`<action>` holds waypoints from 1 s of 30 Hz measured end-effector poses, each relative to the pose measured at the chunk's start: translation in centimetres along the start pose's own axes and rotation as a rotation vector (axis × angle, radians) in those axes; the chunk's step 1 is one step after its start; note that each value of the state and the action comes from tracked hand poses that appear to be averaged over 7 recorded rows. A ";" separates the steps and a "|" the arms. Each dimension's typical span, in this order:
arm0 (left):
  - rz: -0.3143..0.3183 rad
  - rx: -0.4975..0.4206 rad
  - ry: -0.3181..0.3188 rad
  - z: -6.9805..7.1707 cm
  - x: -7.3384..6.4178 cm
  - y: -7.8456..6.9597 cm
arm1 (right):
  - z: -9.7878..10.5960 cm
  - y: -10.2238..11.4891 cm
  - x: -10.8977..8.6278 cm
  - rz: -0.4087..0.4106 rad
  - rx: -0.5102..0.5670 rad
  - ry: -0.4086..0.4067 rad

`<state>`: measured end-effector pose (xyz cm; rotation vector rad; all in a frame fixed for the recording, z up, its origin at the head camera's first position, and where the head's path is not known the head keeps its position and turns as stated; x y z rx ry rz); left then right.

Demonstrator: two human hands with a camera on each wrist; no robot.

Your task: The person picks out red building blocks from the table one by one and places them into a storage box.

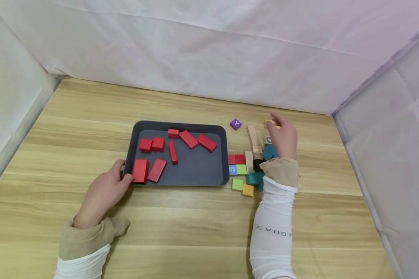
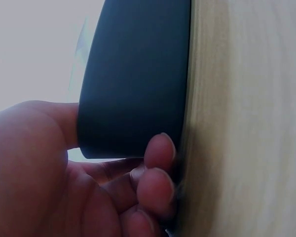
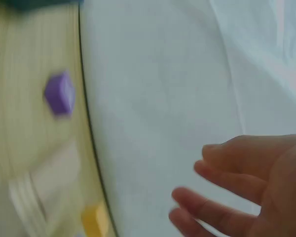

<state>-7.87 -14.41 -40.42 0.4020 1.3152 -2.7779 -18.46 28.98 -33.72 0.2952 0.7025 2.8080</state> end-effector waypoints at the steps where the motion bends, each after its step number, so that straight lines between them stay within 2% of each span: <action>1: -0.003 0.004 -0.004 0.0 0.0 0.0 | 0.2 -0.8 0.2 -0.030 -0.009 0.009; 5: -0.011 0.021 -0.022 0.1 0.0 -0.1 | 0.8 -3.3 0.8 -0.085 -0.031 0.081; 10: -0.012 0.011 -0.011 0.0 -0.1 -0.1 | 0.7 -6.1 1.4 -0.109 -0.039 0.230; 14: -0.004 0.004 -0.006 0.0 -0.1 -0.1 | 0.0 -7.8 2.0 -0.104 -0.074 0.340; 18: -0.002 0.004 -0.008 0.0 0.0 -0.1 | -0.4 -8.5 2.3 -0.080 -0.130 0.397; 22: -0.008 0.015 -0.018 0.0 0.1 -0.1 | -0.7 -8.5 2.3 -0.063 -0.149 0.393; 26: -0.017 0.021 -0.032 0.0 0.0 0.0 | -0.8 -8.2 2.2 0.001 -0.201 0.327; 30: -0.009 0.016 -0.026 -0.1 0.0 0.0 | -0.9 -8.2 2.0 -0.005 -0.236 0.270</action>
Point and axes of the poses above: each hand's wrist, its own x-axis towards the middle knuckle, its own z-axis out of the back of the hand, y = z × x, the point moved 1 cm from there along x, towards the middle knuckle, and after that the axes turned 14 degrees about -x, right-handed, at the moved point
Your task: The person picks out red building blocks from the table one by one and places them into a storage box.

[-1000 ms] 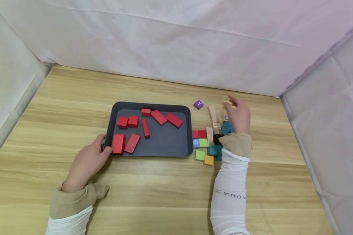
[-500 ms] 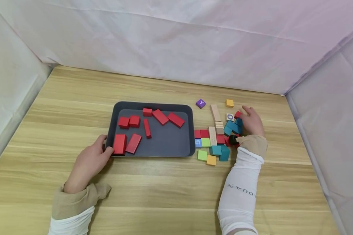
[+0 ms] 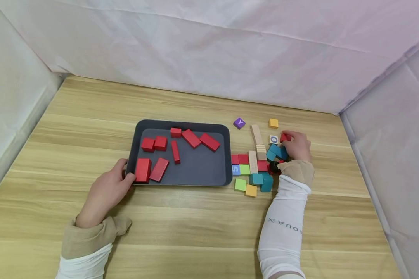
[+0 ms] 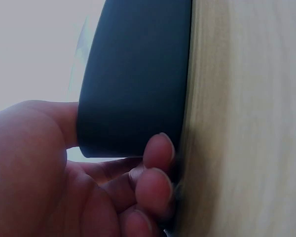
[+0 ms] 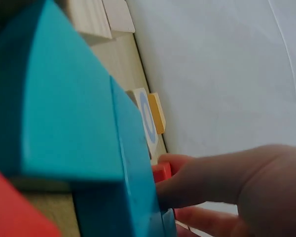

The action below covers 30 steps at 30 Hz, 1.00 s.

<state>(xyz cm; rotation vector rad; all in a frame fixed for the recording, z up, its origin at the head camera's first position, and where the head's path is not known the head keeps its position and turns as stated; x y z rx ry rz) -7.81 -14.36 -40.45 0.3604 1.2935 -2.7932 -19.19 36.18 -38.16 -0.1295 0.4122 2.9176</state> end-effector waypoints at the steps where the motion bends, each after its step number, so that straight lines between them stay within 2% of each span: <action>1: 0.001 -0.001 0.002 0.0 0.0 0.0 | -0.1 0.0 0.0 -0.016 0.004 -0.003; 4: 0.006 -0.001 0.007 0.0 0.0 -0.1 | -0.2 -0.1 -0.1 -0.051 0.021 -0.003; 14: 0.009 -0.006 0.013 -0.1 0.0 -0.1 | -0.2 0.0 -0.2 -0.094 0.069 0.016; 23: 0.013 -0.003 0.017 0.0 -0.1 -0.1 | 0.2 0.1 -0.9 -0.220 0.185 0.039; 30: 0.014 -0.010 0.020 0.0 -0.1 -0.2 | 1.0 1.0 -1.6 -0.210 0.280 -0.003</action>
Point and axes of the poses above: each hand's wrist, its own x-axis towards the middle knuckle, its own z-axis out of the back of the hand, y = z × x, the point moved 1 cm from there along x, towards the middle knuckle, and after that the axes turned 14 degrees about -x, right-handed, at the moved point
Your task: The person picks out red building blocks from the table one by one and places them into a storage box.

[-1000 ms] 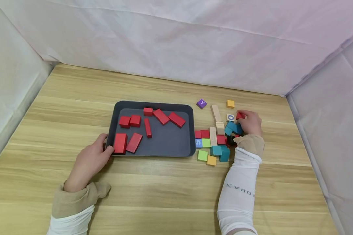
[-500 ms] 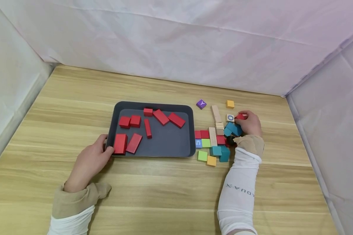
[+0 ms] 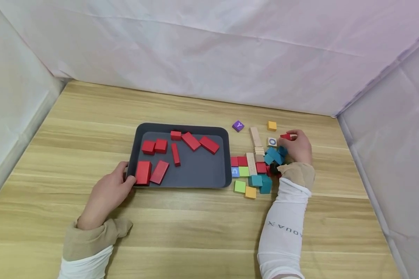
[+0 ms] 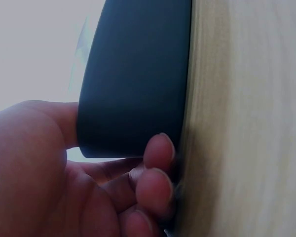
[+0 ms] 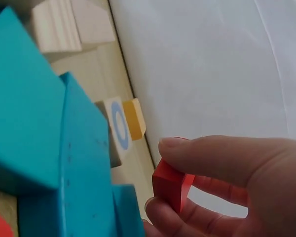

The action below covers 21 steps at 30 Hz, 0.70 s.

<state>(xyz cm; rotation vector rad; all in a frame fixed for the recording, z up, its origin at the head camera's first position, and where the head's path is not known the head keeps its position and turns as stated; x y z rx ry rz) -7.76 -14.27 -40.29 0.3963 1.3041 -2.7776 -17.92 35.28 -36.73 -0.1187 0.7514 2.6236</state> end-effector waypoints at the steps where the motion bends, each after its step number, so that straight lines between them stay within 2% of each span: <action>1: 0.002 -0.003 0.004 0.0 0.0 0.0 | 0.1 0.1 -0.1 0.007 0.002 -0.002; 8: -0.001 -0.003 0.001 -0.1 0.0 0.1 | 0.2 1.5 -0.6 0.099 -0.052 -0.047; 14: 0.002 -0.001 -0.003 -0.1 0.0 0.1 | 0.3 3.5 -1.2 0.224 -0.062 -0.086; 21: -0.004 0.003 -0.003 0.0 0.0 0.1 | 0.4 6.1 -2.3 0.323 -0.110 -0.103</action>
Point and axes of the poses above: each hand's wrist, its own x-axis towards the middle knuckle, its own z-axis out of the back of the hand, y = z × x, the point moved 1 cm from there along x, towards the middle knuckle, and after that the axes turned 14 degrees about -x, right-handed, at the moved point
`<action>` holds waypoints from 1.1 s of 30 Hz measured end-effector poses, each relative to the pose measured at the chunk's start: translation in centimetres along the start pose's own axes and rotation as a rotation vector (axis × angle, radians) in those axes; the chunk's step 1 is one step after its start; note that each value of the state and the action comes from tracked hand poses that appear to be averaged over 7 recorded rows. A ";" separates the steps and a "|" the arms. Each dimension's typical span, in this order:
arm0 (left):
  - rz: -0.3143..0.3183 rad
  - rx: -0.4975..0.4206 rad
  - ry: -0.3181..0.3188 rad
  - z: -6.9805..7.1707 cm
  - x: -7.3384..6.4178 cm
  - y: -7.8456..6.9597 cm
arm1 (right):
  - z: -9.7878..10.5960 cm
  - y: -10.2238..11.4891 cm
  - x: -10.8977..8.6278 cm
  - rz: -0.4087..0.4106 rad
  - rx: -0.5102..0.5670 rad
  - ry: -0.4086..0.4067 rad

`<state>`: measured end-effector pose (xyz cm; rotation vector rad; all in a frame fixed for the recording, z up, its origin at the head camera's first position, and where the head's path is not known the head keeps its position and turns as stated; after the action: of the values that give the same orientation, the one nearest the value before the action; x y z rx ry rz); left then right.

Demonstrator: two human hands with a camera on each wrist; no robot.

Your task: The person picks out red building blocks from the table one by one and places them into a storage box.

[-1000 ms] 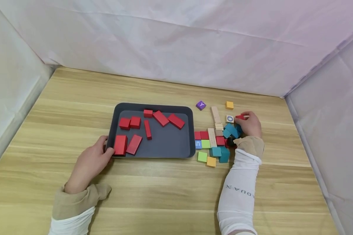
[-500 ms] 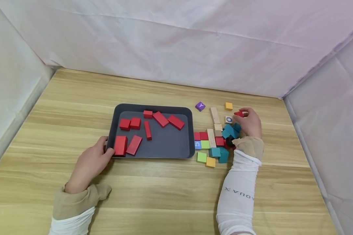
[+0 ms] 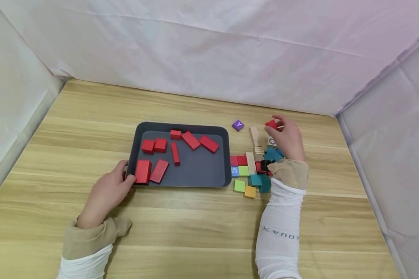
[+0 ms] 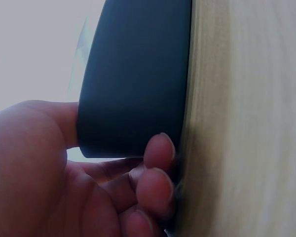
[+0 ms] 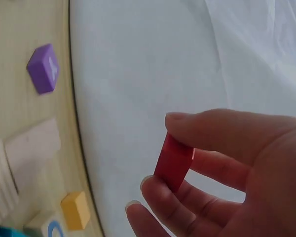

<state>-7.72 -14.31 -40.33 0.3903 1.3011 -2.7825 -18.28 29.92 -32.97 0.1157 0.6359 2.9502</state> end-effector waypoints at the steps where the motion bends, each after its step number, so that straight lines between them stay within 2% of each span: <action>1: -0.002 0.000 0.001 0.0 0.0 0.0 | 0.0 0.4 -0.1 0.015 -0.007 -0.004; 8: -0.014 0.008 -0.013 -0.1 0.1 0.1 | -0.3 4.2 -0.8 0.136 -0.019 -0.055; 14: -0.016 0.005 -0.008 -0.2 0.3 0.0 | -1.4 8.4 -1.7 0.307 -0.035 -0.070; 19: -0.013 0.009 -0.016 -0.2 0.3 0.0 | -3.4 11.6 -2.6 0.439 -0.097 -0.080; 25: -0.019 0.015 -0.025 -0.1 0.3 0.0 | -6.4 14.4 -3.5 0.595 -0.170 -0.088; 28: -0.019 0.012 -0.030 -0.1 0.3 0.0 | -7.8 15.3 -3.8 0.677 -0.204 -0.097; 33: -0.018 0.013 -0.026 0.2 0.3 -0.1 | -10.2 15.8 -3.6 0.748 -0.243 -0.081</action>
<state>-8.04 -14.37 -40.18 0.3429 1.2881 -2.8025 -17.31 11.03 -35.84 0.5562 0.2418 3.6724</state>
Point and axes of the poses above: each hand's wrist, its own x-axis towards the middle knuckle, its own z-axis out of the back of the hand, y = z × x, the point moved 1 cm from there along x, towards the middle knuckle, and after that the axes turned 14 degrees about -x, right-handed, at the moved point
